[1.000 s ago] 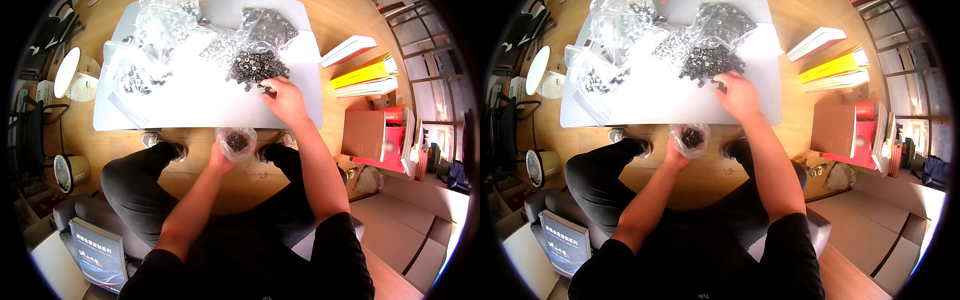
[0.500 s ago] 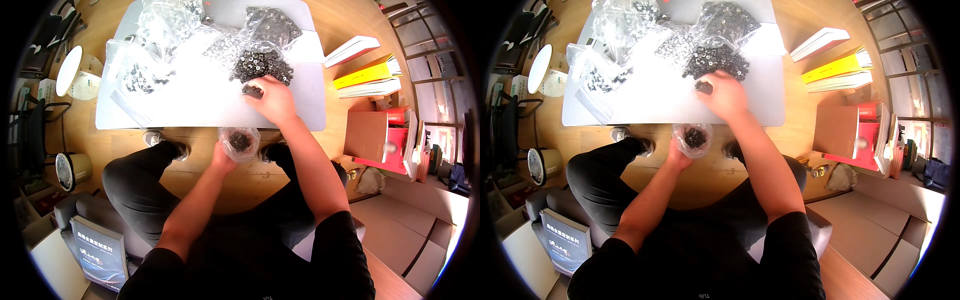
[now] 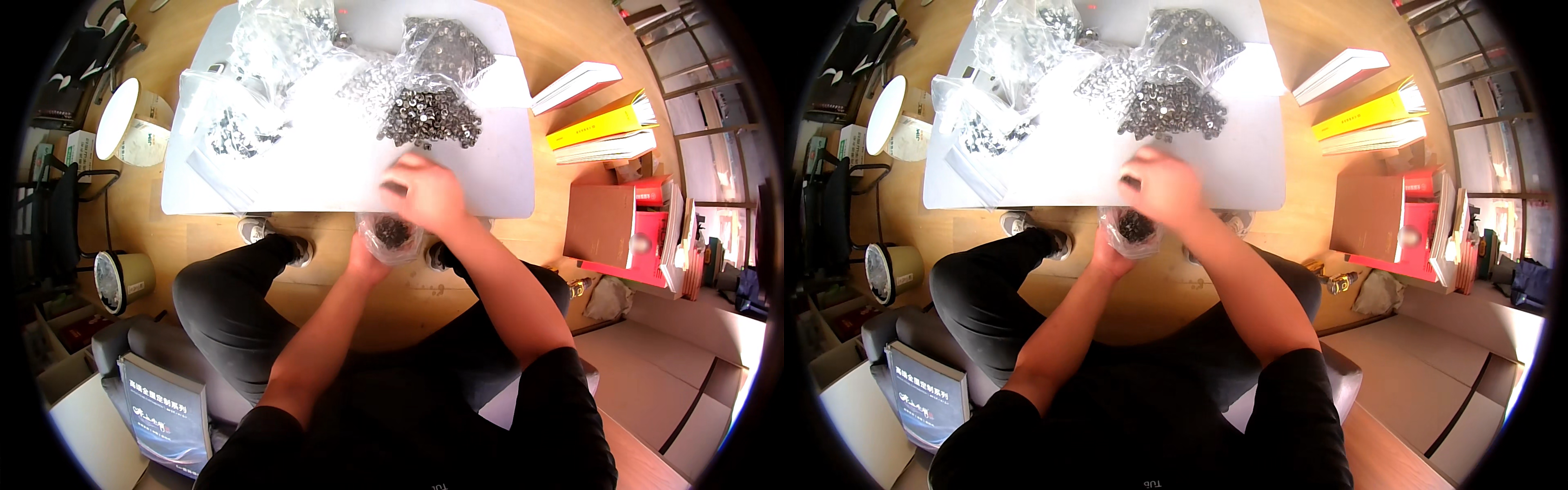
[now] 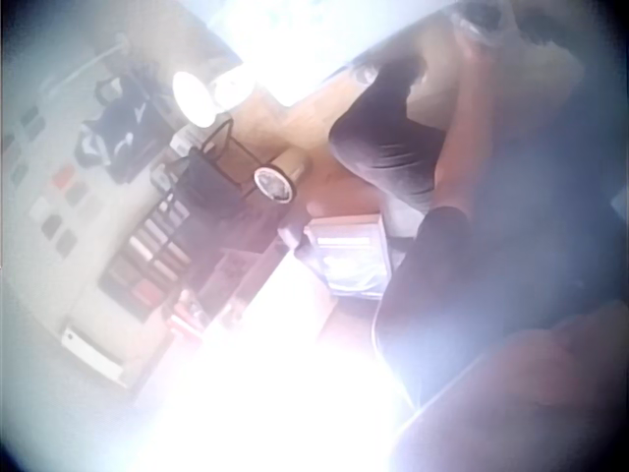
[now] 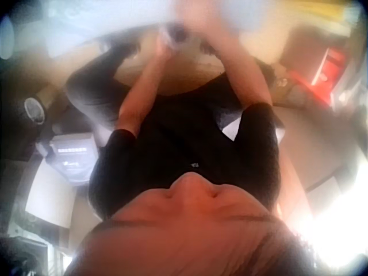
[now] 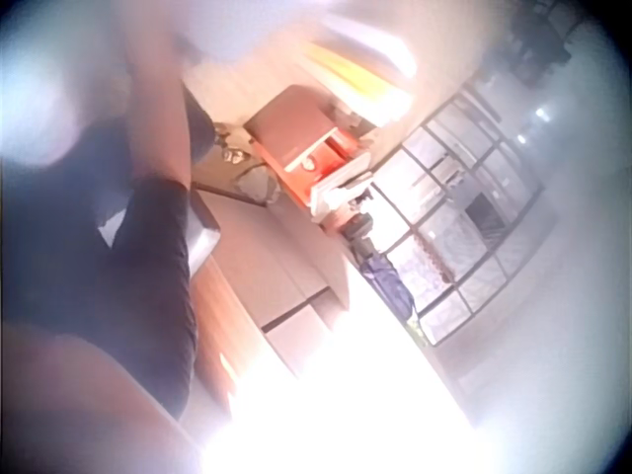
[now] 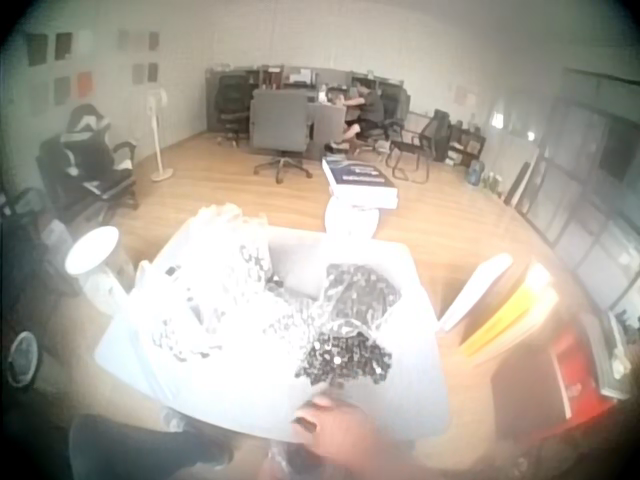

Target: The person sits on the floor and sorts small metal fasteners from a large plastic bag into a smaller plastic bag. They pick up handfuls of the fasteners and transfer them into the smaller bag, occasionally adjusting the bags on the table.

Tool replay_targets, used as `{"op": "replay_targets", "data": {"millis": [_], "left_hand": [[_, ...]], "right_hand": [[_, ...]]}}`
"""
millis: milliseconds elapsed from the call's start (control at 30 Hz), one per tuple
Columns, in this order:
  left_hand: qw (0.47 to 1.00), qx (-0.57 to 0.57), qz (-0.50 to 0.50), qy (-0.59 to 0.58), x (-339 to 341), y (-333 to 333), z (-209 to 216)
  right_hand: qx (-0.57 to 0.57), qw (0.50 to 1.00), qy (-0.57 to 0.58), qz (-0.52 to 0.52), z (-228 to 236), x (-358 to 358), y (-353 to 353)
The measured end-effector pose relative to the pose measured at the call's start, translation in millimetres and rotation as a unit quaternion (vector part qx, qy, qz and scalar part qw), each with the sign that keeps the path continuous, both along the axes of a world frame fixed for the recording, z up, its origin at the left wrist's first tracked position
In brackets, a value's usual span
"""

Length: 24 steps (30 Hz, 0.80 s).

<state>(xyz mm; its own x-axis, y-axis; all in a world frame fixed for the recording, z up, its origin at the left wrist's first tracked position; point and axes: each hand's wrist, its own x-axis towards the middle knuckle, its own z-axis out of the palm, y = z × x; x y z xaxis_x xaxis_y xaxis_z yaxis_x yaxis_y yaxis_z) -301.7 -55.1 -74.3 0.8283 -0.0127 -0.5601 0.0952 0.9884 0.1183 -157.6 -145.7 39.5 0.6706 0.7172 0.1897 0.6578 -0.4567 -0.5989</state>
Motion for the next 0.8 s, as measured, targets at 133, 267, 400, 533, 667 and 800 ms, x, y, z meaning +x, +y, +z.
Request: {"op": "replay_targets", "data": {"millis": [133,267,400,533,667,800], "left_hand": [[0.999,-0.028,0.02,-0.04,-1,3,1],[0.999,-0.026,0.023,-0.006,3,-3,2],[0.999,-0.034,0.012,-0.001,3,-5,3],[0.999,-0.046,-0.005,0.005,2,-9,-4],[1.0,0.001,-0.017,0.017,-3,-10,-9],[1.0,0.008,-0.009,0.023,-3,-13,-4]], "right_hand": [[-0.028,0.991,0.075,0.108,17,-20,-13],[0.032,0.997,0.07,-0.012,15,27,-44],[0.012,0.982,-0.055,-0.181,20,77,-74],[0.009,0.986,-0.038,-0.164,3,79,-75],[-0.033,0.986,0.01,-0.162,-4,72,-74],[-0.055,0.988,0.065,-0.127,7,65,-87]]}}
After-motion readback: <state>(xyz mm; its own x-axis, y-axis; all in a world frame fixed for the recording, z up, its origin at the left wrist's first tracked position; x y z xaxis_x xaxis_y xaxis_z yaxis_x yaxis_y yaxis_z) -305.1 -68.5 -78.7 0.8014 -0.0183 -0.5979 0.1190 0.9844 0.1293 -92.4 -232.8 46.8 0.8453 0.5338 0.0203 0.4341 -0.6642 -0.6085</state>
